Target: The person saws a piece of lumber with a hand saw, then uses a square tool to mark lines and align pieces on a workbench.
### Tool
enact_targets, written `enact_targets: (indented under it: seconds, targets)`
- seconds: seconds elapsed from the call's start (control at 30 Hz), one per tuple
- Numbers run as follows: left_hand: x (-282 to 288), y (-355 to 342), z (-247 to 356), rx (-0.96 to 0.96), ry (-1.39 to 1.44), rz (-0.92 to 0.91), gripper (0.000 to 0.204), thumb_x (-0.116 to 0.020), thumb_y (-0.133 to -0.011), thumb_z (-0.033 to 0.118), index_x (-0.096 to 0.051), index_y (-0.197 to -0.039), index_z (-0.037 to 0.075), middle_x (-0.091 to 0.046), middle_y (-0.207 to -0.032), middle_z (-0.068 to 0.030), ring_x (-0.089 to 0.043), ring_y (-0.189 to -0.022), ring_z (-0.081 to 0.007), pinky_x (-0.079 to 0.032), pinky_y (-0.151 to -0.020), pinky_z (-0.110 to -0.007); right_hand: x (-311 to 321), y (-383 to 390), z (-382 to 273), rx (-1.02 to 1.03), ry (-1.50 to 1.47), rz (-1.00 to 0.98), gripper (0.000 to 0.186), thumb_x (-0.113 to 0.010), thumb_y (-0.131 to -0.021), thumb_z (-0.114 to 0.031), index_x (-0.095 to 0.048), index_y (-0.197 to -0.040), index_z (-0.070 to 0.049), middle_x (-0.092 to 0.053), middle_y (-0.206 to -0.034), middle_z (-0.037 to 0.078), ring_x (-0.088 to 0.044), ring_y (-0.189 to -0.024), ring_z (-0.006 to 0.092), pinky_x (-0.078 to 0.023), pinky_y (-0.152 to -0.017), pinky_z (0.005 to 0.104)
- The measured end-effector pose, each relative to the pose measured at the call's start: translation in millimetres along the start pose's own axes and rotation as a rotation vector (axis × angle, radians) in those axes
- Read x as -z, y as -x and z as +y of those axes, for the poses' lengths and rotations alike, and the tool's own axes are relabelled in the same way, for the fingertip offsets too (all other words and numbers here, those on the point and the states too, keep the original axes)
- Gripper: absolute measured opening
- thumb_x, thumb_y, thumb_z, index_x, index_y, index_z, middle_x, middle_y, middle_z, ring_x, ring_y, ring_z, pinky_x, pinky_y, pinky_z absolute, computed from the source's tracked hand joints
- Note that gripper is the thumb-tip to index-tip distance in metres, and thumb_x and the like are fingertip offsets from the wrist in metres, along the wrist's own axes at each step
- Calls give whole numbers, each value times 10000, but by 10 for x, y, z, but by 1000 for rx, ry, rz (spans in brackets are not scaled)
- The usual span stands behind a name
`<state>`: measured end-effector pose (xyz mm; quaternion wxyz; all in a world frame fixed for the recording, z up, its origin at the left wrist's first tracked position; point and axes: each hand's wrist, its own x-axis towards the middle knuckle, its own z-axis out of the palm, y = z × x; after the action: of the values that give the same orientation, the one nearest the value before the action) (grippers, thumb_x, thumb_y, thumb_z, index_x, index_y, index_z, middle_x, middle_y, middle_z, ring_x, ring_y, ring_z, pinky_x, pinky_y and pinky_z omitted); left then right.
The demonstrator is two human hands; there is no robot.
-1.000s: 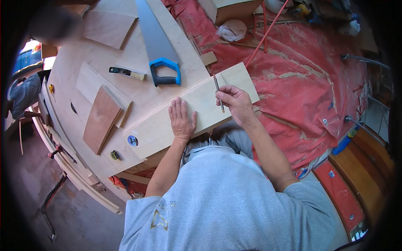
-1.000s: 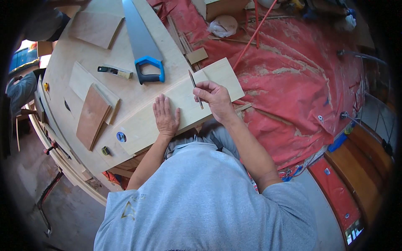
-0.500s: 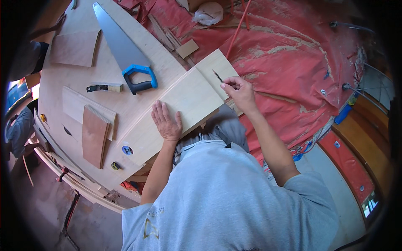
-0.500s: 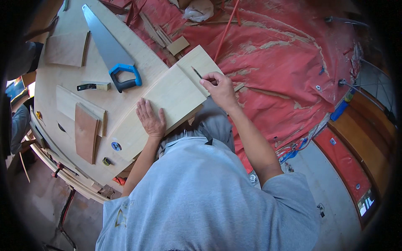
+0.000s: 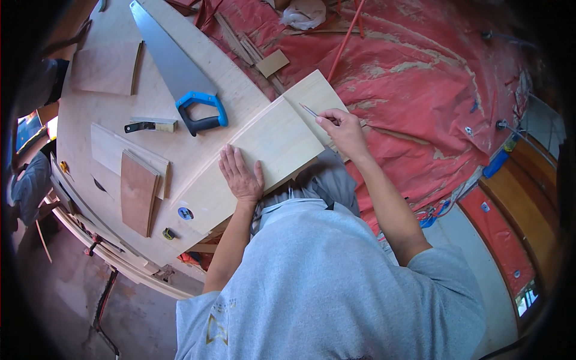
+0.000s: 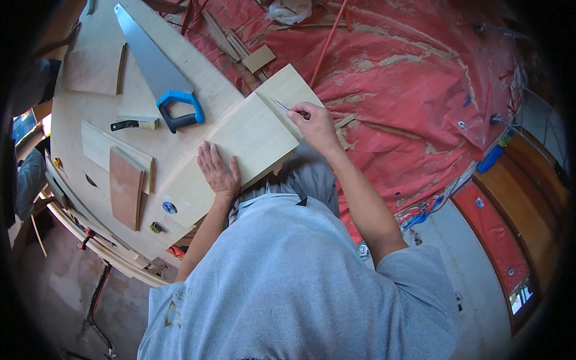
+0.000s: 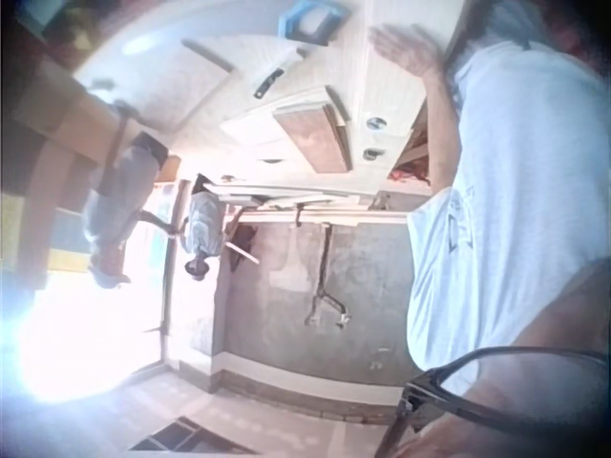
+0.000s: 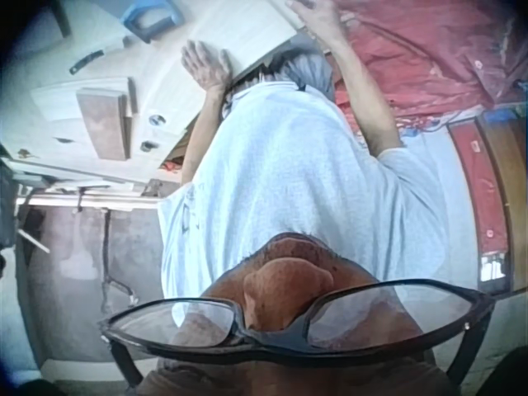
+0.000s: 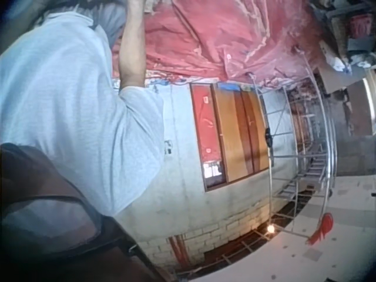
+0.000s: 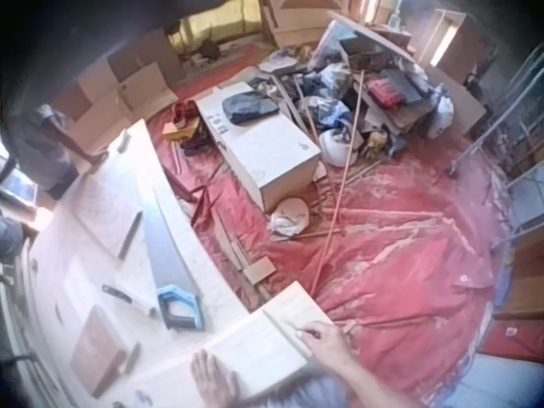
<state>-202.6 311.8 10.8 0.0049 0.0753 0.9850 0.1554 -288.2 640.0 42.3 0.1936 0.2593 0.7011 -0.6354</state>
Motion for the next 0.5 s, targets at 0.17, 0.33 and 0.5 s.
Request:
enact_targets:
  seconds: [0.17, 0.33, 0.5]
  targets:
    - [-4, 7, -8, -6, -9, -10, 777, -626, -1053, 352, -318, -1668, -8, -331, -1748, -277, -264, -1645, -477, -165, -1346, -602, -110, -154, -241, 148, 218, -20, 259, -769, -1016, -198, -787, -1139, 29, -790, -927, 85, -706, -859, 134, -568, -796, 323]
    - [-12, 27, -10, 4, -6, -7, 775, -629, -1050, 354, -320, -1661, -8, -329, -1745, -285, -259, -1646, -479, -163, -1341, -612, -248, -311, -310, 146, 278, -11, 262, -767, -1002, -208, -792, -1120, 24, -800, -942, 140, -727, -846, 163, -577, -795, 340]
    - [-9, 21, -1, 6, 5, -22, 786, -630, -1050, 355, -303, -1672, 3, -311, -1754, -284, -241, -1651, -479, -153, -1345, -608, -294, -381, -302, 159, 295, 20, 274, -735, -959, -241, -801, -1065, 3, -796, -956, 209, -787, -891, 354, -600, -826, 435]
